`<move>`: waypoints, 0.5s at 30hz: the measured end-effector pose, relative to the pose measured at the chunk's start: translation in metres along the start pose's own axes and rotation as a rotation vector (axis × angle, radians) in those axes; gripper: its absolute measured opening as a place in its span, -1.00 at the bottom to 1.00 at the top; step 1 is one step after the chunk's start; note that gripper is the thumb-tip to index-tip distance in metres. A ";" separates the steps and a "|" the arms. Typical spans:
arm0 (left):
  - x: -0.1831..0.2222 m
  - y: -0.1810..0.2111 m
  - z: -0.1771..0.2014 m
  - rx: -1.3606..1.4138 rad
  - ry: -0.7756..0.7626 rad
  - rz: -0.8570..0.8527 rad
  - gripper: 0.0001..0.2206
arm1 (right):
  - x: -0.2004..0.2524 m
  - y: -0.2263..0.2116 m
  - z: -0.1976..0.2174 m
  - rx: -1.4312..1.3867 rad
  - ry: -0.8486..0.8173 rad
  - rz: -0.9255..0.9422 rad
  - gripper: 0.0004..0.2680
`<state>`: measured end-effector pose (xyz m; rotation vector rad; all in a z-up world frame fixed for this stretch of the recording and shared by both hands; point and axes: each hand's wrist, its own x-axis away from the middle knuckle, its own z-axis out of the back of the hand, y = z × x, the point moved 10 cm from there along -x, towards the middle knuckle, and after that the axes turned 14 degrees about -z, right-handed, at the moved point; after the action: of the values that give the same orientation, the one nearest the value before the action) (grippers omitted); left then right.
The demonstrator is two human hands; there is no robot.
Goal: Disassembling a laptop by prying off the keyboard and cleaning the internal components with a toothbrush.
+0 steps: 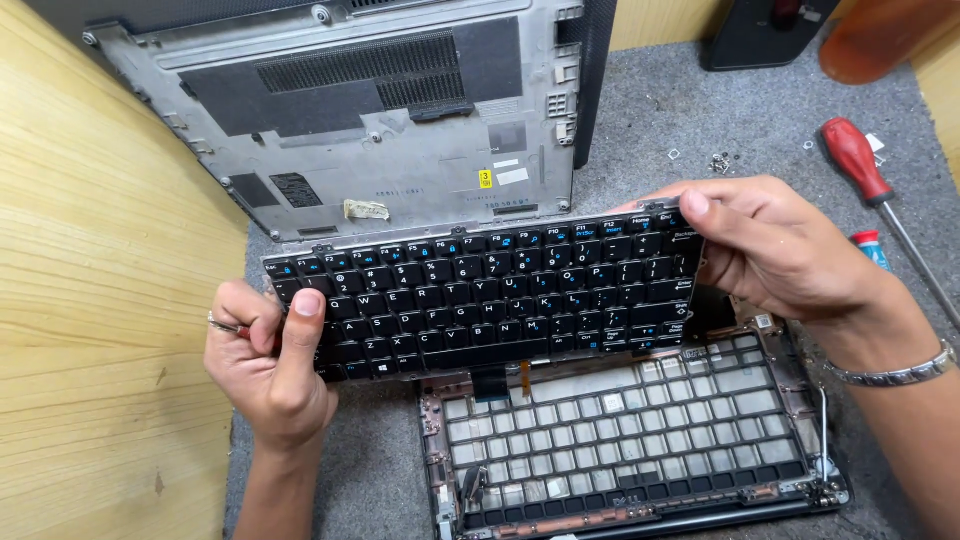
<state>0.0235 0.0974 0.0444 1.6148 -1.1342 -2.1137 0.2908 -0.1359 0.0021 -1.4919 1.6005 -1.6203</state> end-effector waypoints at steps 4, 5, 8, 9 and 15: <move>0.001 0.001 -0.001 0.015 -0.004 -0.010 -0.59 | 0.001 -0.005 -0.004 0.032 -0.036 0.036 -0.64; 0.001 0.000 0.000 0.005 0.003 -0.006 -0.59 | 0.001 -0.006 -0.005 0.027 -0.037 0.040 -0.65; 0.001 -0.001 0.001 -0.002 0.008 -0.004 -0.58 | 0.000 -0.005 -0.003 0.044 -0.038 0.055 -0.66; 0.001 -0.002 0.001 -0.002 0.006 -0.004 -0.58 | -0.001 -0.004 -0.002 0.065 -0.038 0.064 -0.68; -0.003 0.004 -0.007 0.050 -0.025 0.025 -0.59 | -0.003 -0.006 -0.003 0.200 0.046 -0.014 -0.74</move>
<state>0.0296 0.0940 0.0483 1.5907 -1.2179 -2.1120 0.2913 -0.1300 0.0067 -1.3741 1.4072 -1.7767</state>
